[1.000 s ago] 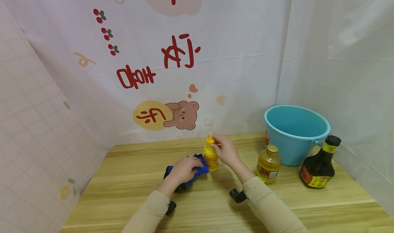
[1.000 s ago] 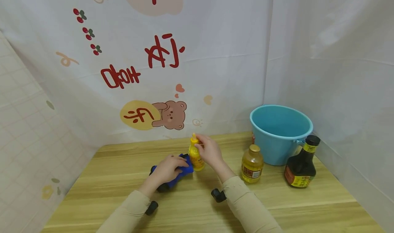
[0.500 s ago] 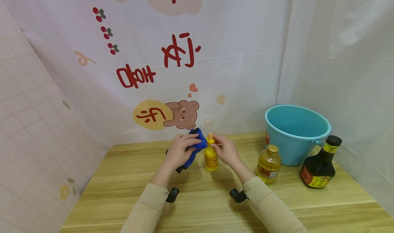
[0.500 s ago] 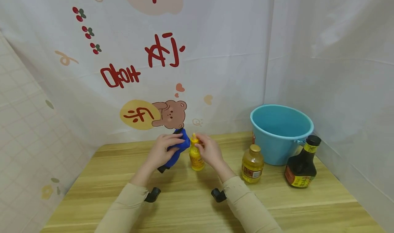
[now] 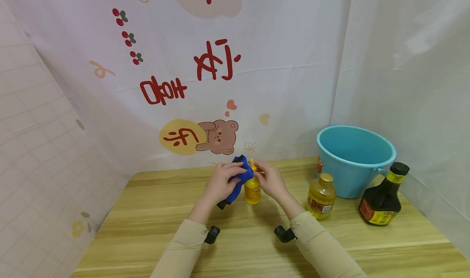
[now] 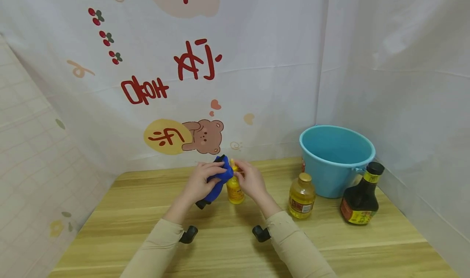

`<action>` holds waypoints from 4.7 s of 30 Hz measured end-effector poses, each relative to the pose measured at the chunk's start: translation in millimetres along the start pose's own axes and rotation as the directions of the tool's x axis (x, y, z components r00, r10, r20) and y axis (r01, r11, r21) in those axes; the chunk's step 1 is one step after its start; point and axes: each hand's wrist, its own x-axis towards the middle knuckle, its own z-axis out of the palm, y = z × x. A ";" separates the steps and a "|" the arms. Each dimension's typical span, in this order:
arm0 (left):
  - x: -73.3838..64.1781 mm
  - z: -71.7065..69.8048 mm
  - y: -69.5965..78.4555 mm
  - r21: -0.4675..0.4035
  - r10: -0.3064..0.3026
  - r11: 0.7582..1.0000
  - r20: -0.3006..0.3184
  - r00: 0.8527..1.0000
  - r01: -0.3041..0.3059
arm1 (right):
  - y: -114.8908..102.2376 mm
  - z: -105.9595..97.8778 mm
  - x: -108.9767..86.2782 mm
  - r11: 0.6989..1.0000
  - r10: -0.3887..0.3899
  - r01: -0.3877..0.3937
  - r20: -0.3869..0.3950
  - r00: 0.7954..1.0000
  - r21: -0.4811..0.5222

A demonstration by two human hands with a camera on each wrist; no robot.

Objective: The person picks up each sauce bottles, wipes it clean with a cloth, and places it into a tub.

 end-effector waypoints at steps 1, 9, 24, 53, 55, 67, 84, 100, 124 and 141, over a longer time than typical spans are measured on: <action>-0.5 0.2 0.2 -0.001 -0.001 1.000 0.001 1.000 0.001 | 0.0 -0.3 -0.1 1.000 0.000 0.000 0.000 1.000 -0.005; -9.0 4.7 -1.8 0.046 -0.013 0.999 0.104 0.994 0.008 | 0.8 -0.8 -1.0 1.000 -0.006 0.006 -0.004 1.000 -0.002; -25.3 11.4 -13.1 0.104 -0.022 0.995 0.236 0.972 -0.003 | 3.3 0.7 0.2 1.000 -0.004 0.004 -0.014 1.000 0.014; -41.5 28.0 -24.7 0.153 -0.015 0.987 0.423 0.906 -0.055 | 8.9 -4.0 4.6 0.996 -0.012 0.004 0.079 0.997 0.091; -41.8 24.3 -24.6 0.143 -0.015 0.989 0.409 0.913 -0.048 | 9.2 -3.7 5.4 0.996 -0.007 -0.001 0.082 0.997 0.092; -31.7 5.6 -16.6 0.074 -0.030 0.997 0.278 0.960 0.009 | 0.4 3.4 8.3 0.997 -0.022 0.017 -0.074 0.997 -0.070; -20.5 -11.7 -10.8 0.010 -0.039 0.999 0.117 0.992 0.038 | 18.3 -5.5 12.8 0.982 -0.079 0.050 0.152 0.985 0.185; -3.3 -16.1 1.5 -0.004 0.004 1.000 0.100 0.995 -0.004 | 20.5 -7.2 12.5 0.974 -0.095 0.049 0.208 0.973 0.220; -15.4 4.8 2.6 0.066 -0.061 0.997 0.156 0.986 0.051 | 22.9 -3.0 11.3 0.973 -0.080 0.040 0.172 0.982 0.225; -37.1 19.4 -7.7 0.132 -0.041 0.991 0.285 0.958 0.003 | 22.7 -1.3 10.7 0.977 -0.079 0.048 0.144 0.986 0.206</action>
